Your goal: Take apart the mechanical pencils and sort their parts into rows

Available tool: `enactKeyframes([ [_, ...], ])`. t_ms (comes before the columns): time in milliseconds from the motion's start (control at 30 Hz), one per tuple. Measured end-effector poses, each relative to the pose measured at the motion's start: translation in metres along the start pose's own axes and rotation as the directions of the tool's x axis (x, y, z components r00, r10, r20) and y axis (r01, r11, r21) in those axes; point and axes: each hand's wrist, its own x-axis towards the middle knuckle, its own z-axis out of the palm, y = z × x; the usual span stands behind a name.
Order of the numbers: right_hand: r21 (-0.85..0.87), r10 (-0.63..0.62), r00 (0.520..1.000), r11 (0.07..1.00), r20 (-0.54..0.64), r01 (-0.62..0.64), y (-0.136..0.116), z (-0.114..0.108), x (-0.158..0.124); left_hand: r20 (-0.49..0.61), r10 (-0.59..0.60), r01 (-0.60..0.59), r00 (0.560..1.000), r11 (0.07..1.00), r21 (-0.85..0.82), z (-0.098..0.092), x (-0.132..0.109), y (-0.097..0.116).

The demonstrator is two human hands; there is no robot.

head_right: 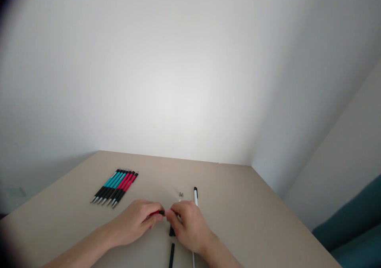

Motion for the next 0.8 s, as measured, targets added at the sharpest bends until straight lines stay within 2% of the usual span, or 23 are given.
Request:
enactKeyframes([
  [200, 0.059, 0.008, 1.000, 0.998, 0.010, -0.009, 0.0010, 0.0030, -0.0002, -0.020, 0.005, -0.005, 1.000, 1.000, 0.028, 0.0034, 0.0018, 0.0018],
  [567, -0.067, -0.146, 0.982, 0.988, -0.118, 0.139, -0.0010, 0.0041, -0.0009, -0.018, 0.051, -0.048, 0.999, 0.989, 0.142, 0.0048, -0.0004, -0.0005],
  [800, -0.112, -0.240, 0.962, 0.968, -0.134, 0.226, -0.0004, 0.0032, -0.0005, -0.007, 0.059, -0.058, 0.998, 0.989, 0.135, 0.0012, -0.0013, 0.0010],
])
